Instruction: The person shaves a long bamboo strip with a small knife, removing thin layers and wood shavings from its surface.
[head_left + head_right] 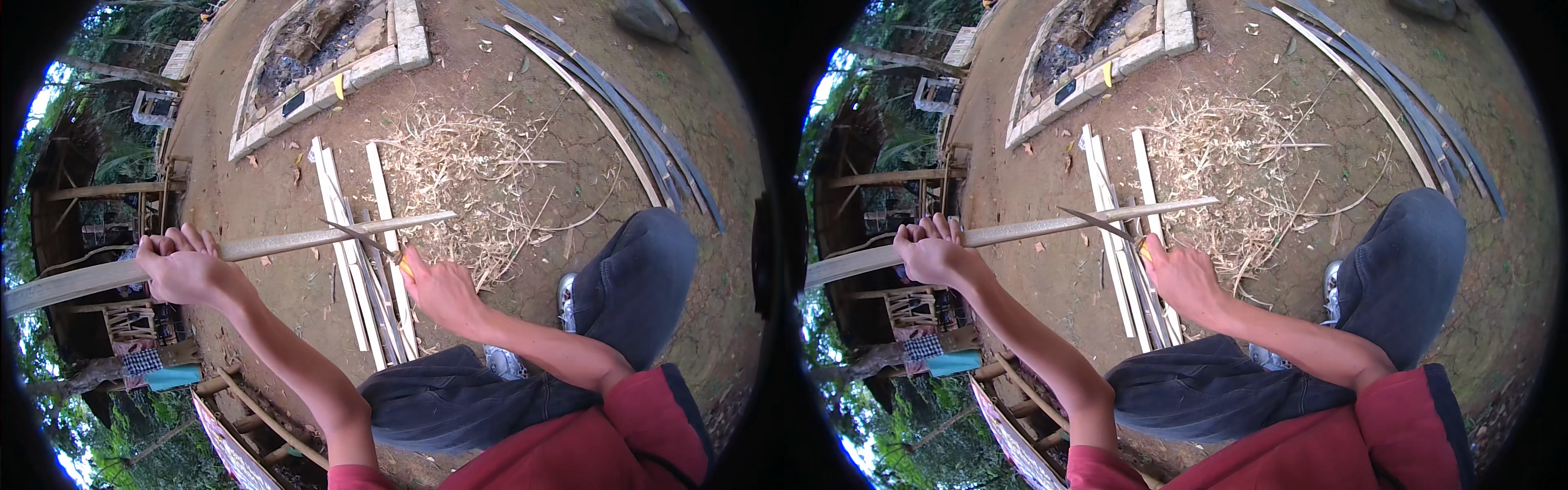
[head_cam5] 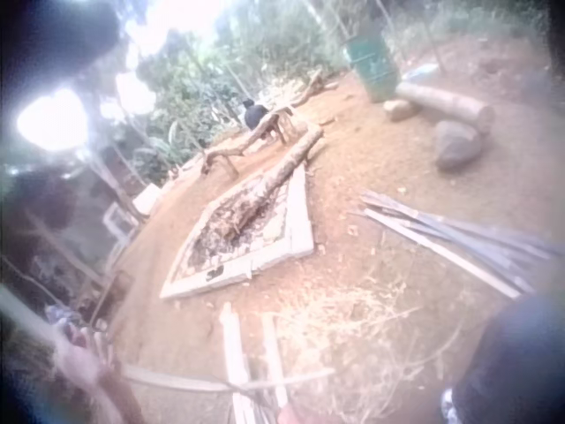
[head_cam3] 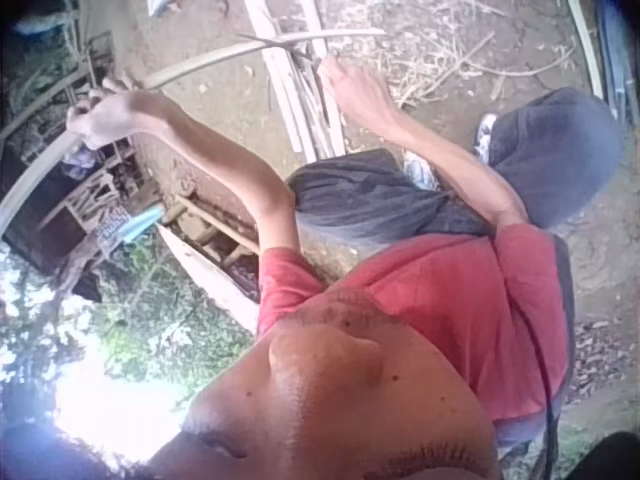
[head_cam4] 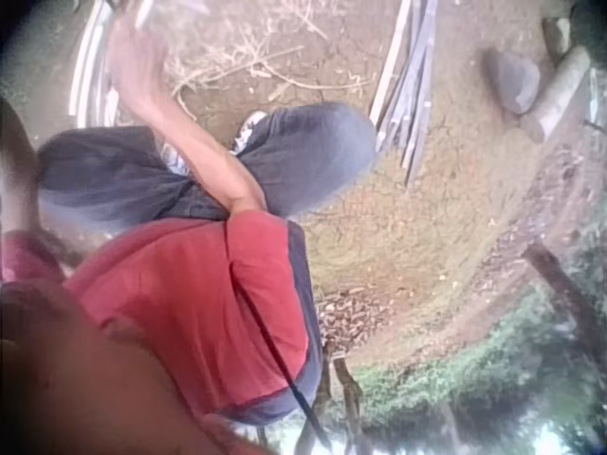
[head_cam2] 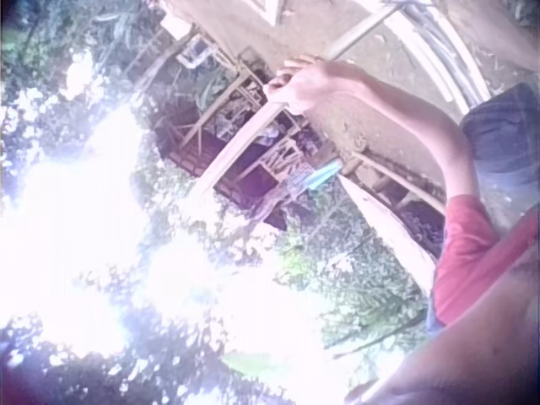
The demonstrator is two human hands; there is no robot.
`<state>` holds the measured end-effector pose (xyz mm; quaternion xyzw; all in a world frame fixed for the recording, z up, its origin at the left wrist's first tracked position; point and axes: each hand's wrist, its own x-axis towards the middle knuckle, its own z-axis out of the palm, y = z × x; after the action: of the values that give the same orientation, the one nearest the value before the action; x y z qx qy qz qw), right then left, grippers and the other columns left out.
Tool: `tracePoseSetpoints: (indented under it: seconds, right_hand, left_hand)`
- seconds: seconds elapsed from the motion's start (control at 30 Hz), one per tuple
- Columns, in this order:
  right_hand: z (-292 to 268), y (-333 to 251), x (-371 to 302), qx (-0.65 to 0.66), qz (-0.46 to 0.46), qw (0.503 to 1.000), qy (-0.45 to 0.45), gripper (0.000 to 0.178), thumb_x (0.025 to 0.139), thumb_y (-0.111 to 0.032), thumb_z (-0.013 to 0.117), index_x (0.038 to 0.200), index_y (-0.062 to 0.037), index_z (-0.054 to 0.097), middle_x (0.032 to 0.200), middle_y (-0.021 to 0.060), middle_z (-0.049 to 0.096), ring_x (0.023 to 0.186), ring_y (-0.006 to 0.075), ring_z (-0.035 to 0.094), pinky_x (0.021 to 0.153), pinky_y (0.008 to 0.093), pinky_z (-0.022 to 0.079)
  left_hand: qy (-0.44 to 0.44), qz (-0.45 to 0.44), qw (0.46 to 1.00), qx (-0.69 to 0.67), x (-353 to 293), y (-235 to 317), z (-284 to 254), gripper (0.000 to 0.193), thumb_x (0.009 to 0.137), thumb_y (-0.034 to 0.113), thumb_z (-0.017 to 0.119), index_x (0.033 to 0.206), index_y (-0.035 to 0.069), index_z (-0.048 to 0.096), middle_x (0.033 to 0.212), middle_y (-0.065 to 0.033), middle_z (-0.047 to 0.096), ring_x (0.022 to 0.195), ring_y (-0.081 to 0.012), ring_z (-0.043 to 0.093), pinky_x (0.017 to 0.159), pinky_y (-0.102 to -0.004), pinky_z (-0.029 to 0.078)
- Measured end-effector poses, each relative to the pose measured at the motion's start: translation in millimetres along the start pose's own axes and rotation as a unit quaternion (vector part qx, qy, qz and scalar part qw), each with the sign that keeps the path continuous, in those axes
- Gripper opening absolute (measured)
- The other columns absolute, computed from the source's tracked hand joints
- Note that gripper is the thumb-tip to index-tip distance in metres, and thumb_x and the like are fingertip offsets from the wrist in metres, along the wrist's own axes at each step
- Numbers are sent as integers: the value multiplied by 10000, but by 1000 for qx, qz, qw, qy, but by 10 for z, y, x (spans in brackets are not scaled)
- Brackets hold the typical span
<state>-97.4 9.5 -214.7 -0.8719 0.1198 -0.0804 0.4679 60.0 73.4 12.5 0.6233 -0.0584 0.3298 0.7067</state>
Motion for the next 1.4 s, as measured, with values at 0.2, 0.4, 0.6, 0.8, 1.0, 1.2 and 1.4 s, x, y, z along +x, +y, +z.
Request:
tracePoseSetpoints:
  seconds: [0.2, 0.4, 0.6, 0.8, 1.0, 1.2, 1.4]
  right_hand:
    - [-62, 55, 26, -75, -92, 992, 42, 280, 957, -217, 528, 1120, 9, 505, 569, 159, 593, 505, 299, 591, 542, 458, 475]
    - [-473, -29, 294, -6, -45, 993, -109, 337, 957, -146, 495, 1230, 47, 454, 565, 187, 553, 537, 357, 577, 556, 483, 460]
    - [-535, -198, 197, 56, -57, 983, -167, 486, 945, -77, 471, 1395, 25, 317, 652, 226, 572, 544, 402, 575, 551, 508, 471]
    - [-445, -328, 70, 26, -157, 986, -48, 632, 910, -16, 519, 1494, -63, 281, 911, 228, 533, 510, 273, 596, 459, 384, 523]
    - [-441, -155, 232, -4, -132, 983, -130, 743, 815, 118, 475, 1505, -9, 230, 884, 237, 593, 527, 259, 610, 418, 338, 518]
    - [-469, -64, 266, -4, -121, 987, -105, 686, 836, 127, 459, 1486, 8, 275, 679, 135, 548, 465, 172, 513, 392, 329, 490]
    - [-455, -137, 286, 19, -128, 989, -65, 647, 858, 116, 463, 1474, 32, 287, 560, 54, 457, 444, 148, 478, 368, 297, 464]
  left_hand:
    - [15, 31, 995, -90, 25, -76, -73, 410, 925, 486, 366, 735, 125, 326, 634, 11, 306, 447, -90, 227, 394, -252, 149]
    - [60, 72, 995, -34, 100, -177, -120, 498, 971, 563, 362, 788, 100, 347, 697, 11, 318, 542, -108, 250, 487, -256, 171]
    - [78, 98, 992, 18, 53, -208, -158, 544, 989, 592, 323, 744, 106, 320, 652, 13, 284, 528, -112, 206, 460, -265, 141]
    - [90, 112, 990, 11, 90, -226, -109, 534, 997, 572, 321, 745, 102, 316, 655, 8, 275, 532, -106, 201, 466, -256, 124]
    - [74, 93, 993, -25, 44, -197, -144, 525, 985, 588, 347, 776, 106, 336, 692, 10, 295, 541, -100, 206, 477, -257, 134]
    - [76, 119, 990, -6, -38, -143, -169, 529, 986, 578, 355, 757, 102, 337, 661, 12, 268, 490, -82, 181, 414, -240, 105]
    - [36, 117, 991, -49, -93, -136, -80, 531, 977, 575, 395, 744, 101, 345, 636, 18, 233, 469, -81, 181, 406, -227, 111]
